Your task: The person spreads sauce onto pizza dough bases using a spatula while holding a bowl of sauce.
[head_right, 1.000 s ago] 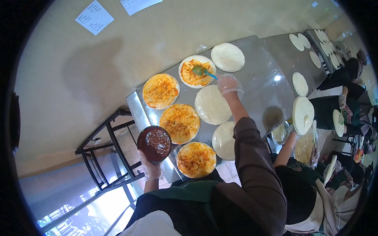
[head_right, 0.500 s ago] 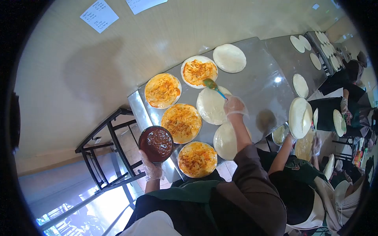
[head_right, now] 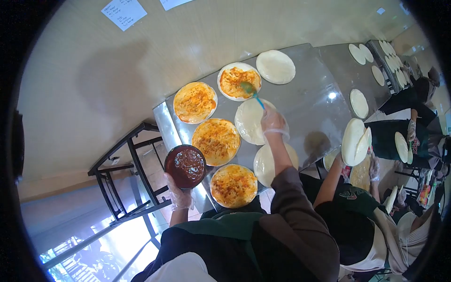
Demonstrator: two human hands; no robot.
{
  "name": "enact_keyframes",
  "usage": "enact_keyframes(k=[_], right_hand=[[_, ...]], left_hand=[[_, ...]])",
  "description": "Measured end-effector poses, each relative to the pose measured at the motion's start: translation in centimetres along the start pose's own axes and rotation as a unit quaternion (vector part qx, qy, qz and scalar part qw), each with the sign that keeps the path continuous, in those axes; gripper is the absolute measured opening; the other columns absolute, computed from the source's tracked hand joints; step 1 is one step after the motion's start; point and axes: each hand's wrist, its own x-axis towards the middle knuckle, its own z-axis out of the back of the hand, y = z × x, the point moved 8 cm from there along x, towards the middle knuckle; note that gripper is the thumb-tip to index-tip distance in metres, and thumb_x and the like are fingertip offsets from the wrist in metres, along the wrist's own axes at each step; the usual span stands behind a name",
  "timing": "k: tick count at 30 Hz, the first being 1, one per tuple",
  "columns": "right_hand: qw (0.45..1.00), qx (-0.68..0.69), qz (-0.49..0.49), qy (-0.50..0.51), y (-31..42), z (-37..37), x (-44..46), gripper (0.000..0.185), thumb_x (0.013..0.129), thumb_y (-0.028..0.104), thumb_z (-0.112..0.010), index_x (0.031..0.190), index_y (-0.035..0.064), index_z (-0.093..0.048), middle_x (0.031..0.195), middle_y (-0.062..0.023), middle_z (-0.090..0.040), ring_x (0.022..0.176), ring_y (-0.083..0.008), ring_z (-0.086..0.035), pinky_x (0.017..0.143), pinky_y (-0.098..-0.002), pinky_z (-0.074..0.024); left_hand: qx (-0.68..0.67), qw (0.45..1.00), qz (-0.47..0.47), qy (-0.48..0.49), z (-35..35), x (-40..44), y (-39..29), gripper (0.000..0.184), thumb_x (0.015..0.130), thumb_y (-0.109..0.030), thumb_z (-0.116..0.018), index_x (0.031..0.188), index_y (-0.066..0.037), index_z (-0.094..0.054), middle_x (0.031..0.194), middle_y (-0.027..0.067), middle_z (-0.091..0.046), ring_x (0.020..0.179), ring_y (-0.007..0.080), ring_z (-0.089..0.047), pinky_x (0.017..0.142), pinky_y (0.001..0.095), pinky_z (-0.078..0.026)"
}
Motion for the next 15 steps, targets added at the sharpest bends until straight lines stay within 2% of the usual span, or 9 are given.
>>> enact_keyframes(k=[3,6,7,8,10,13,15], right_hand=[[0.996,-0.044,-0.068,0.026,-2.2,-2.1,-0.5,0.030,0.093,0.026,-0.059,0.121,0.0219,-0.069,0.106,-0.0178,-0.070,0.099,-0.0373,-0.066,0.087,-0.0450,-0.0520],[0.999,0.020,0.020,0.025,-0.6,-2.8,-3.5,0.030,0.093,0.025,-0.060,0.122,0.0230,-0.069,0.107,-0.0176,-0.070,0.100,-0.0376,-0.066,0.088,-0.0455,-0.0516],[0.997,0.057,0.055,0.012,0.1,-2.5,-3.4,0.035,0.096,0.025,-0.052,0.129,0.0260,-0.064,0.103,-0.0177,-0.070,0.100,-0.0351,-0.066,0.088,-0.0495,-0.0503],[0.998,0.032,0.058,0.020,0.4,-2.8,-2.7,0.035,0.096,0.025,-0.052,0.129,0.0262,-0.064,0.101,-0.0171,-0.070,0.098,-0.0346,-0.067,0.087,-0.0493,-0.0506],[0.997,-0.016,0.069,0.028,3.8,-1.5,0.2,0.035,0.095,0.026,-0.054,0.128,0.0265,-0.064,0.098,-0.0159,-0.070,0.096,-0.0337,-0.067,0.085,-0.0489,-0.0511],[0.986,-0.092,0.137,0.022,7.1,-2.5,2.9,0.029,0.093,0.021,-0.058,0.119,0.0259,-0.069,0.098,-0.0148,-0.071,0.091,-0.0358,-0.067,0.080,-0.0480,-0.0523],[0.980,-0.137,0.137,0.053,6.5,-2.3,2.0,0.031,0.094,0.023,-0.056,0.122,0.0273,-0.068,0.095,-0.0130,-0.071,0.089,-0.0344,-0.068,0.076,-0.0484,-0.0525]], left_hand=[[0.006,1.000,-0.016,0.001,0.3,0.3,-0.2,0.081,0.092,-0.072,-0.042,0.150,-0.016,-0.034,0.147,0.0076,-0.046,0.133,0.0272,-0.048,0.107,0.0473,-0.045],[0.005,0.999,-0.033,0.000,-0.3,0.6,-0.9,0.080,0.093,-0.072,-0.040,0.150,-0.016,-0.034,0.147,0.0079,-0.046,0.131,0.0272,-0.049,0.106,0.0467,-0.046],[0.005,0.999,-0.033,-0.003,-0.5,0.3,-1.1,0.080,0.094,-0.072,-0.039,0.150,-0.016,-0.033,0.146,0.0079,-0.046,0.131,0.0273,-0.050,0.106,0.0465,-0.047],[0.026,0.999,-0.033,-0.016,-0.5,0.1,-1.3,0.080,0.094,-0.072,-0.038,0.150,-0.016,-0.033,0.146,0.0083,-0.046,0.130,0.0272,-0.051,0.104,0.0461,-0.048],[-0.001,1.000,-0.009,0.004,-0.3,0.1,-0.9,0.076,0.097,-0.068,-0.037,0.150,-0.013,-0.033,0.146,0.0086,-0.046,0.133,0.0250,-0.047,0.112,0.0445,-0.040],[-0.021,1.000,-0.003,-0.006,0.4,0.5,-0.1,0.076,0.098,-0.067,-0.035,0.150,-0.012,-0.033,0.146,0.0085,-0.046,0.133,0.0243,-0.047,0.112,0.0439,-0.040],[0.030,0.999,-0.034,-0.001,1.5,0.8,0.5,0.075,0.098,-0.066,-0.034,0.150,-0.012,-0.032,0.146,0.0087,-0.045,0.133,0.0238,-0.047,0.112,0.0433,-0.040]])
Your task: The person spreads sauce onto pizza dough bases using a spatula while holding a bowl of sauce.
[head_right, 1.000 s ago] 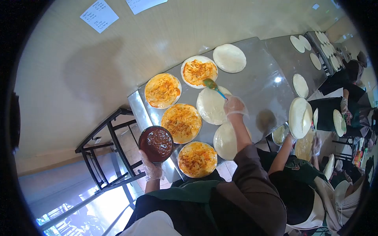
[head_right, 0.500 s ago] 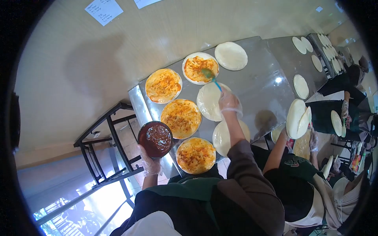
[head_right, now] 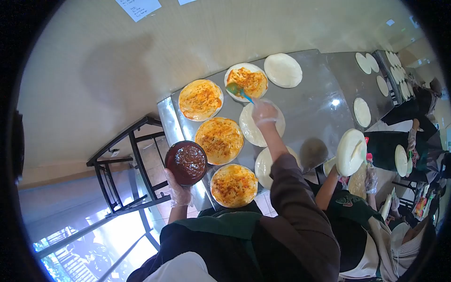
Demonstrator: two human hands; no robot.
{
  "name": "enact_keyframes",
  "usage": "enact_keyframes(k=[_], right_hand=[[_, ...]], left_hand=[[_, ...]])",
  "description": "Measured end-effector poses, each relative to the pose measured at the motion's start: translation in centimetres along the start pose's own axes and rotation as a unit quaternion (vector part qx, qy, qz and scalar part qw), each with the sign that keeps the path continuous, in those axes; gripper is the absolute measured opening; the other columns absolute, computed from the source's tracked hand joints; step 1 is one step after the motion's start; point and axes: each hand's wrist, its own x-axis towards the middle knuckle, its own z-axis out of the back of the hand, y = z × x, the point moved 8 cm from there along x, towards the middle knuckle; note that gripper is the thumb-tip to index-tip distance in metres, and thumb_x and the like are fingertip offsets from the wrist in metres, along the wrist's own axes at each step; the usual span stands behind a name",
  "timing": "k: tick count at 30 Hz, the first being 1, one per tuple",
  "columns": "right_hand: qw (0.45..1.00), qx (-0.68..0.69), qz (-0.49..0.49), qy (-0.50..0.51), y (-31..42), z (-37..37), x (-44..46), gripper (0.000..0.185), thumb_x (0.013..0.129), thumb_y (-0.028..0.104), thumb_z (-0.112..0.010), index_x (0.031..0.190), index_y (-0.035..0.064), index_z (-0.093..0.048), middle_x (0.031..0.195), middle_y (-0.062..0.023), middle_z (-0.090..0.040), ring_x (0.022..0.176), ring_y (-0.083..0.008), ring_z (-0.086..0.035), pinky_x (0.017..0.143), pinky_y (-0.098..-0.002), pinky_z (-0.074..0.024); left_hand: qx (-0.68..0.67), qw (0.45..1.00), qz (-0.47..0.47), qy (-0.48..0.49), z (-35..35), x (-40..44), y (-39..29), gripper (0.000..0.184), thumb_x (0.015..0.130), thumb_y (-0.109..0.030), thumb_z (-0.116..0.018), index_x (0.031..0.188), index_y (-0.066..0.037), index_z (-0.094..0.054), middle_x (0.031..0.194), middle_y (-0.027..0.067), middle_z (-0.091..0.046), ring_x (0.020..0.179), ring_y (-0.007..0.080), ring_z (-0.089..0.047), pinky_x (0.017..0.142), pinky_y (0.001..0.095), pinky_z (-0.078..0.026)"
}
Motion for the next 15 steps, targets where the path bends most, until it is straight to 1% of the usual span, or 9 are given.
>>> enact_keyframes(k=[1,2,4,7,10,13,15], right_hand=[[1.000,-0.019,0.002,0.017,-0.4,0.0,-0.7,0.032,0.094,0.024,-0.054,0.123,0.0280,-0.067,0.094,-0.0120,-0.071,0.088,-0.0336,-0.068,0.074,-0.0486,-0.0526],[1.000,-0.012,0.002,0.001,-1.4,0.3,-1.6,0.031,0.094,0.024,-0.054,0.122,0.0281,-0.067,0.093,-0.0122,-0.071,0.088,-0.0338,-0.068,0.073,-0.0487,-0.0526],[1.000,-0.001,0.006,-0.030,-3.4,0.9,-2.9,0.031,0.094,0.023,-0.054,0.121,0.0283,-0.067,0.092,-0.0126,-0.070,0.086,-0.0341,-0.068,0.072,-0.0489,-0.0524],[0.999,0.026,0.009,-0.045,-2.3,1.5,-0.4,0.028,0.095,0.026,-0.054,0.117,0.0314,-0.070,0.091,-0.0133,-0.070,0.080,-0.0355,-0.067,0.069,-0.0494,-0.0519],[0.992,-0.007,0.070,-0.100,0.1,0.4,4.2,0.029,0.095,0.026,-0.053,0.118,0.0301,-0.070,0.090,-0.0146,-0.069,0.080,-0.0356,-0.067,0.069,-0.0497,-0.0519],[0.998,-0.025,0.020,-0.053,0.3,-0.5,8.5,0.028,0.098,0.027,-0.047,0.112,0.0182,-0.070,0.095,-0.0146,-0.071,0.088,-0.0330,-0.069,0.076,-0.0486,-0.0531],[0.997,-0.036,-0.018,-0.067,-0.6,0.4,9.1,0.028,0.097,0.028,-0.047,0.107,0.0155,-0.071,0.095,-0.0143,-0.071,0.089,-0.0320,-0.070,0.077,-0.0475,-0.0539]], left_hand=[[0.026,1.000,-0.017,0.003,0.1,0.1,-0.4,0.075,0.098,-0.066,-0.033,0.150,-0.011,-0.032,0.146,0.0087,-0.045,0.133,0.0236,-0.047,0.112,0.0430,-0.040],[-0.008,1.000,-0.017,0.005,0.0,0.0,-0.4,0.076,0.099,-0.066,-0.031,0.150,-0.010,-0.032,0.147,0.0092,-0.044,0.134,0.0233,-0.046,0.112,0.0421,-0.040],[-0.033,0.999,-0.006,0.000,-0.7,-0.2,-1.1,0.076,0.099,-0.066,-0.032,0.150,-0.010,-0.031,0.147,0.0094,-0.044,0.134,0.0237,-0.046,0.112,0.0422,-0.040],[-0.050,0.999,0.011,-0.008,-0.4,-0.3,-0.5,0.076,0.098,-0.066,-0.034,0.150,-0.011,-0.031,0.147,0.0095,-0.044,0.134,0.0246,-0.046,0.111,0.0428,-0.040],[-0.047,0.999,0.009,-0.006,-0.4,0.3,-0.4,0.076,0.098,-0.066,-0.036,0.150,-0.011,-0.032,0.147,0.0094,-0.044,0.134,0.0249,-0.046,0.112,0.0433,-0.040],[-0.046,0.999,0.001,-0.009,-1.3,0.3,-0.9,0.075,0.098,-0.066,-0.036,0.150,-0.011,-0.032,0.147,0.0095,-0.045,0.134,0.0248,-0.046,0.112,0.0436,-0.040],[-0.059,0.998,0.004,-0.011,-1.1,0.3,-0.5,0.075,0.098,-0.065,-0.036,0.150,-0.011,-0.032,0.147,0.0097,-0.045,0.134,0.0247,-0.046,0.113,0.0437,-0.039]])
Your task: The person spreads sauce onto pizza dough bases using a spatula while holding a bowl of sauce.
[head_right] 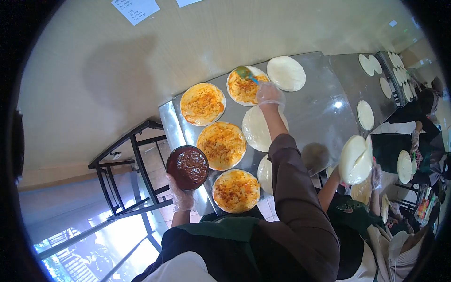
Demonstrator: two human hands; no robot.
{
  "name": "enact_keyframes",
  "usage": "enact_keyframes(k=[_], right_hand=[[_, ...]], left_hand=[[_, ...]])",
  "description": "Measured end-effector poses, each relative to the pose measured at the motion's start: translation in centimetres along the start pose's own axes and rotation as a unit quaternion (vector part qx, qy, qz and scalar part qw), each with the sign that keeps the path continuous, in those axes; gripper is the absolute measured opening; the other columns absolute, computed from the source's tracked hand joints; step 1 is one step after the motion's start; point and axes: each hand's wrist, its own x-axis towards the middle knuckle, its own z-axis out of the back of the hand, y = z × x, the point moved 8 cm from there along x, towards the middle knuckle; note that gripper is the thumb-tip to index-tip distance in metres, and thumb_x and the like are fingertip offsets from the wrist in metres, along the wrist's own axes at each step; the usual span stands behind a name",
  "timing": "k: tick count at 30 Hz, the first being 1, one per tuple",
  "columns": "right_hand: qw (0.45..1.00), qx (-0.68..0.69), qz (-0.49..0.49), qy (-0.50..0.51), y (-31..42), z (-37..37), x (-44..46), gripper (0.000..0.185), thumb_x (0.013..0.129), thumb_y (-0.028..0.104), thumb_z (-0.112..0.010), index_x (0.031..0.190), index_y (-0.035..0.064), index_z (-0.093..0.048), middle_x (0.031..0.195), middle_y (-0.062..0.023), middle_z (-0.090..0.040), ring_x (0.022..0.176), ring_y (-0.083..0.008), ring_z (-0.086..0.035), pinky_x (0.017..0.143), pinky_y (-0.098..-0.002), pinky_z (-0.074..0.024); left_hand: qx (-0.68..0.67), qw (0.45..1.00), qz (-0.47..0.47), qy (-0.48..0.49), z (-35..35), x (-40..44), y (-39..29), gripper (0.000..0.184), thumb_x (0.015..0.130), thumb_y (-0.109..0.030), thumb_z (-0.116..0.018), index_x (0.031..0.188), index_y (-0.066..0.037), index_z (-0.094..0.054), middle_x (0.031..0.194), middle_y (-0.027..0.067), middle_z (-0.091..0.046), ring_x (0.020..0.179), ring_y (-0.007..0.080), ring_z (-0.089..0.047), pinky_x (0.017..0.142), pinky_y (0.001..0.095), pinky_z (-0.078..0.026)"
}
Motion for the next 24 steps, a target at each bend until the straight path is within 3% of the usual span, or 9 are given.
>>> enact_keyframes(k=[3,6,10,16,19,24], right_hand=[[1.000,-0.004,0.001,-0.023,0.8,1.0,-0.5,0.028,0.096,0.027,-0.048,0.103,0.0144,-0.072,0.097,-0.0128,-0.072,0.091,-0.0305,-0.070,0.078,-0.0455,-0.0550],[1.000,-0.013,-0.018,-0.001,1.7,0.3,0.0,0.028,0.095,0.028,-0.049,0.100,0.0153,-0.073,0.099,-0.0112,-0.073,0.092,-0.0292,-0.071,0.078,-0.0440,-0.0554],[0.996,0.006,-0.084,0.022,-0.8,1.2,0.3,0.029,0.094,0.029,-0.049,0.102,0.0155,-0.073,0.100,-0.0103,-0.073,0.093,-0.0286,-0.071,0.078,-0.0435,-0.0553],[0.995,0.059,-0.078,-0.030,-1.7,-1.2,0.3,0.026,0.092,0.026,-0.052,0.102,0.0149,-0.072,0.098,-0.0120,-0.072,0.093,-0.0318,-0.070,0.078,-0.0439,-0.0546],[0.987,0.079,-0.137,-0.028,-4.3,-0.3,-1.7,0.023,0.092,0.027,-0.054,0.103,0.0180,-0.072,0.099,-0.0118,-0.072,0.093,-0.0333,-0.069,0.078,-0.0454,-0.0539],[0.993,0.112,-0.019,-0.023,-1.7,-1.7,-6.1,0.023,0.093,0.028,-0.056,0.103,0.0162,-0.072,0.096,-0.0138,-0.070,0.091,-0.0337,-0.068,0.076,-0.0477,-0.0533]], left_hand=[[0.038,0.999,0.010,-0.011,0.4,0.0,0.6,0.084,0.091,-0.075,-0.041,0.151,-0.017,-0.032,0.146,0.0077,-0.047,0.132,0.0262,-0.049,0.106,0.0460,-0.046],[0.027,1.000,0.015,0.003,0.5,0.1,0.9,0.075,0.098,-0.066,-0.034,0.150,-0.011,-0.031,0.147,0.0098,-0.044,0.134,0.0249,-0.046,0.112,0.0426,-0.041],[0.029,1.000,0.009,-0.002,-0.5,0.1,0.2,0.076,0.098,-0.066,-0.034,0.150,-0.010,-0.031,0.146,0.0097,-0.044,0.134,0.0246,-0.046,0.111,0.0416,-0.042],[0.021,1.000,0.016,0.002,-0.6,-0.1,0.4,0.077,0.098,-0.067,-0.035,0.150,-0.010,-0.032,0.147,0.0097,-0.044,0.134,0.0239,-0.045,0.111,0.0417,-0.041],[0.035,0.999,0.004,-0.004,-0.9,-0.2,0.0,0.078,0.097,-0.068,-0.035,0.150,-0.010,-0.031,0.147,0.0096,-0.044,0.134,0.0238,-0.045,0.112,0.0420,-0.040],[0.076,0.997,-0.009,-0.004,0.0,0.0,0.3,0.078,0.097,-0.067,-0.034,0.150,-0.010,-0.031,0.147,0.0097,-0.044,0.135,0.0237,-0.045,0.113,0.0425,-0.039]])
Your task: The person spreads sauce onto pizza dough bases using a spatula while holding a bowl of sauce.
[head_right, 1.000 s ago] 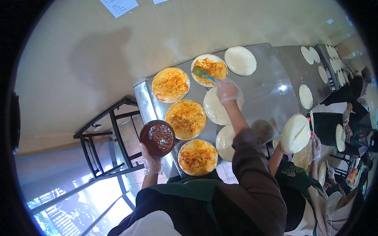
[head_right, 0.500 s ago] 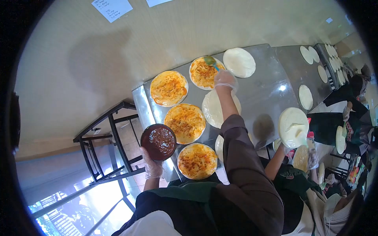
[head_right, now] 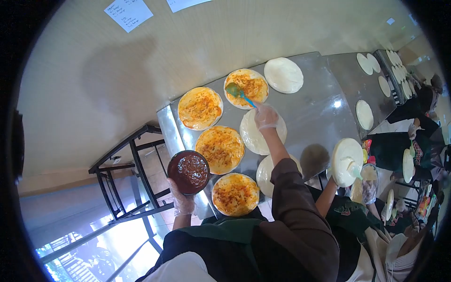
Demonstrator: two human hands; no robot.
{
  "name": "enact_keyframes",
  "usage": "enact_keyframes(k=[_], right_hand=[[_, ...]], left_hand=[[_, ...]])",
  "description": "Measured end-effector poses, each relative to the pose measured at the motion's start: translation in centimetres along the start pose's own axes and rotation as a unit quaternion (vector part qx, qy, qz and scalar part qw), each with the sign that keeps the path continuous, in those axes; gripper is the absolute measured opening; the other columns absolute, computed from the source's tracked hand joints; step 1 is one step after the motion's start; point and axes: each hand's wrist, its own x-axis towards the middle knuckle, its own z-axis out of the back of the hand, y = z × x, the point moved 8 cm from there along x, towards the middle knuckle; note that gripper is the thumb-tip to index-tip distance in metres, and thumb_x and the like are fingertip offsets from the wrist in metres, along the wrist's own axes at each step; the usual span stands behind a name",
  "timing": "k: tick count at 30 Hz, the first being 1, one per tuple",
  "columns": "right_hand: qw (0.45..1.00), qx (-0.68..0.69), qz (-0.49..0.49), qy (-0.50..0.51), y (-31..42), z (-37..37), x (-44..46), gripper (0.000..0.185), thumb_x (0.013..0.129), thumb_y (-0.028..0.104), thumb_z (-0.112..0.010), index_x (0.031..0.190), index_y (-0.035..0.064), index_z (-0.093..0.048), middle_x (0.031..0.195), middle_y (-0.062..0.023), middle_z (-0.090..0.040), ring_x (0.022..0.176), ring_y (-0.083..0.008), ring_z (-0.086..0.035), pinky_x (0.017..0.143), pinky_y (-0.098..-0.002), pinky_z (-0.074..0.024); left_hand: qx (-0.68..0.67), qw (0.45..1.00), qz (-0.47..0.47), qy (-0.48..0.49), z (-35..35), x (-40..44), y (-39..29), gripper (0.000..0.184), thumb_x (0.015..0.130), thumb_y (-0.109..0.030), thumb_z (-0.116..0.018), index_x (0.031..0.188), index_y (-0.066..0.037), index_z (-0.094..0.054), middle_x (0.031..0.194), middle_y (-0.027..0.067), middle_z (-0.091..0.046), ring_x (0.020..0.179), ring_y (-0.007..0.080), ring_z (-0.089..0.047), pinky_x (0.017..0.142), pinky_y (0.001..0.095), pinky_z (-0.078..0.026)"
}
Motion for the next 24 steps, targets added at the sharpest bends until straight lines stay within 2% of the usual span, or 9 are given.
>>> enact_keyframes(k=[1,4,7,10,13,16,19,22,24], right_hand=[[1.000,0.000,0.015,0.001,-0.5,-1.0,-0.2,0.022,0.093,0.028,-0.057,0.103,0.0159,-0.072,0.094,-0.0144,-0.070,0.090,-0.0338,-0.068,0.075,-0.0480,-0.0532],[0.994,-0.093,-0.047,0.030,-4.4,-2.4,3.8,0.023,0.093,0.025,-0.055,0.106,0.0170,-0.072,0.092,-0.0157,-0.069,0.090,-0.0341,-0.068,0.075,-0.0480,-0.0533],[0.991,-0.076,0.000,-0.111,-5.0,1.1,5.4,0.023,0.093,0.021,-0.053,0.105,0.0174,-0.072,0.091,-0.0157,-0.069,0.088,-0.0341,-0.068,0.076,-0.0479,-0.0534],[0.996,-0.052,-0.019,-0.066,-1.7,4.0,5.0,0.024,0.092,0.018,-0.052,0.102,0.0146,-0.072,0.094,-0.0157,-0.070,0.090,-0.0333,-0.068,0.076,-0.0475,-0.0536],[0.999,-0.033,0.008,-0.025,-1.2,0.5,6.5,0.024,0.091,0.017,-0.052,0.101,0.0136,-0.072,0.098,-0.0152,-0.071,0.091,-0.0328,-0.068,0.077,-0.0468,-0.0537],[0.993,-0.099,-0.049,0.042,-3.1,0.6,7.0,0.025,0.090,0.021,-0.052,0.102,0.0140,-0.073,0.100,-0.0142,-0.071,0.093,-0.0333,-0.068,0.079,-0.0459,-0.0535],[0.998,-0.018,-0.064,-0.022,-4.6,3.1,5.5,0.028,0.088,0.021,-0.054,0.107,0.0132,-0.073,0.101,-0.0171,-0.071,0.094,-0.0364,-0.067,0.080,-0.0464,-0.0526],[0.999,-0.034,-0.022,-0.023,-2.7,3.5,5.9,0.026,0.087,0.020,-0.053,0.102,0.0123,-0.074,0.101,-0.0173,-0.071,0.094,-0.0375,-0.067,0.080,-0.0469,-0.0527],[0.994,-0.042,-0.087,0.041,-4.0,2.5,5.3,0.026,0.087,0.020,-0.053,0.101,0.0118,-0.074,0.101,-0.0179,-0.070,0.094,-0.0380,-0.067,0.080,-0.0473,-0.0525]], left_hand=[[-0.014,1.000,0.006,0.003,-0.4,-0.2,-0.3,0.078,0.098,-0.067,-0.034,0.150,-0.010,-0.031,0.147,0.0098,-0.044,0.135,0.0237,-0.045,0.113,0.0425,-0.038],[-0.042,0.999,0.015,0.010,-1.2,-0.4,-0.6,0.077,0.099,-0.066,-0.032,0.150,-0.009,-0.031,0.147,0.0099,-0.044,0.135,0.0236,-0.045,0.113,0.0426,-0.038],[-0.041,0.999,0.016,0.001,-0.4,-0.2,-0.1,0.076,0.099,-0.066,-0.032,0.150,-0.010,-0.032,0.147,0.0098,-0.044,0.135,0.0235,-0.045,0.113,0.0425,-0.038],[-0.038,0.999,0.021,-0.008,-0.4,-0.1,0.2,0.076,0.099,-0.066,-0.033,0.150,-0.010,-0.032,0.147,0.0097,-0.044,0.134,0.0233,-0.045,0.113,0.0422,-0.039],[-0.022,0.999,0.022,0.006,-0.8,-0.1,0.1,0.077,0.098,-0.066,-0.034,0.150,-0.010,-0.032,0.147,0.0095,-0.044,0.134,0.0231,-0.045,0.112,0.0419,-0.039],[-0.033,0.999,0.015,0.005,-1.3,0.0,-0.4,0.078,0.097,-0.068,-0.037,0.149,-0.011,-0.033,0.146,0.0090,-0.045,0.133,0.0237,-0.047,0.110,0.0423,-0.042],[-0.039,0.999,0.009,-0.008,-1.6,-0.1,-0.9,0.080,0.093,-0.071,-0.042,0.149,-0.014,-0.034,0.145,0.0080,-0.047,0.131,0.0250,-0.049,0.107,0.0440,-0.045],[-0.038,0.999,0.029,-0.016,-0.7,-0.3,-0.3,0.081,0.093,-0.071,-0.043,0.149,-0.014,-0.034,0.145,0.0081,-0.047,0.131,0.0253,-0.050,0.108,0.0447,-0.045],[-0.030,0.999,0.016,0.000,0.0,0.5,0.2,0.081,0.092,-0.071,-0.043,0.150,-0.015,-0.034,0.145,0.0082,-0.047,0.131,0.0256,-0.050,0.108,0.0452,-0.045]])
